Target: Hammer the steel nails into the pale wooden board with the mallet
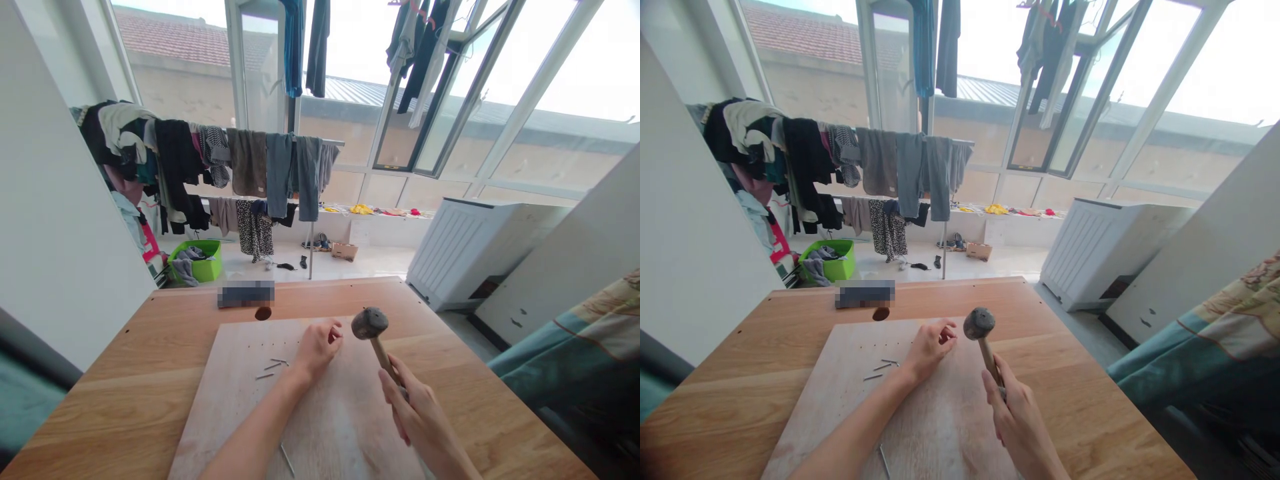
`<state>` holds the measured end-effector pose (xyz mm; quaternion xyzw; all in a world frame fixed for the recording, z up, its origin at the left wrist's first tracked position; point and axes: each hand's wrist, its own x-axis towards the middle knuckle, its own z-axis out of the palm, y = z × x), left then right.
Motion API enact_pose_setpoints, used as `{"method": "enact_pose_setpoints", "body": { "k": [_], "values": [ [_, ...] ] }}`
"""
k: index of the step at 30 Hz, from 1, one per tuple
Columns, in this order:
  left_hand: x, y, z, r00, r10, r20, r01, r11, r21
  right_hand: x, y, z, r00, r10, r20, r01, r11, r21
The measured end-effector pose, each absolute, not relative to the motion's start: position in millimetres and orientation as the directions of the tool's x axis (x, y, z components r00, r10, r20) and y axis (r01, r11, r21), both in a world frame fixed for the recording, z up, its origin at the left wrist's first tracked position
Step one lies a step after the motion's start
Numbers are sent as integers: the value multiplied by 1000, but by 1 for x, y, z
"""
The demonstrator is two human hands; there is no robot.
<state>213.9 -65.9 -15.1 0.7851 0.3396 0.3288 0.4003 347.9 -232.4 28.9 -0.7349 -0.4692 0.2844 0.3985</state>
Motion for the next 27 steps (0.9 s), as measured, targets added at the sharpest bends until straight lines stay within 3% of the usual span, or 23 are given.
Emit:
{"method": "enact_pose_setpoints", "body": {
  "k": [6,12,15,21,27],
  "values": [
    [215,-67,-15,556,785,275,247,-472,846,340,-223,34,283,957,-57,531,-206,-822],
    [205,-64,1,591,773,229,318,-484,815,335,-238,18,378,926,0,486,-198,-851],
    [178,-64,26,687,704,178,422,-587,691,335,-249,12,354,935,-3,505,-194,-841],
    [123,-83,65,827,548,-126,558,-772,304,342,-254,-7,277,958,71,610,-118,-784],
    [117,-90,62,853,520,-45,521,-841,146,346,-253,-18,270,955,122,628,-79,-774]
  ]
}}
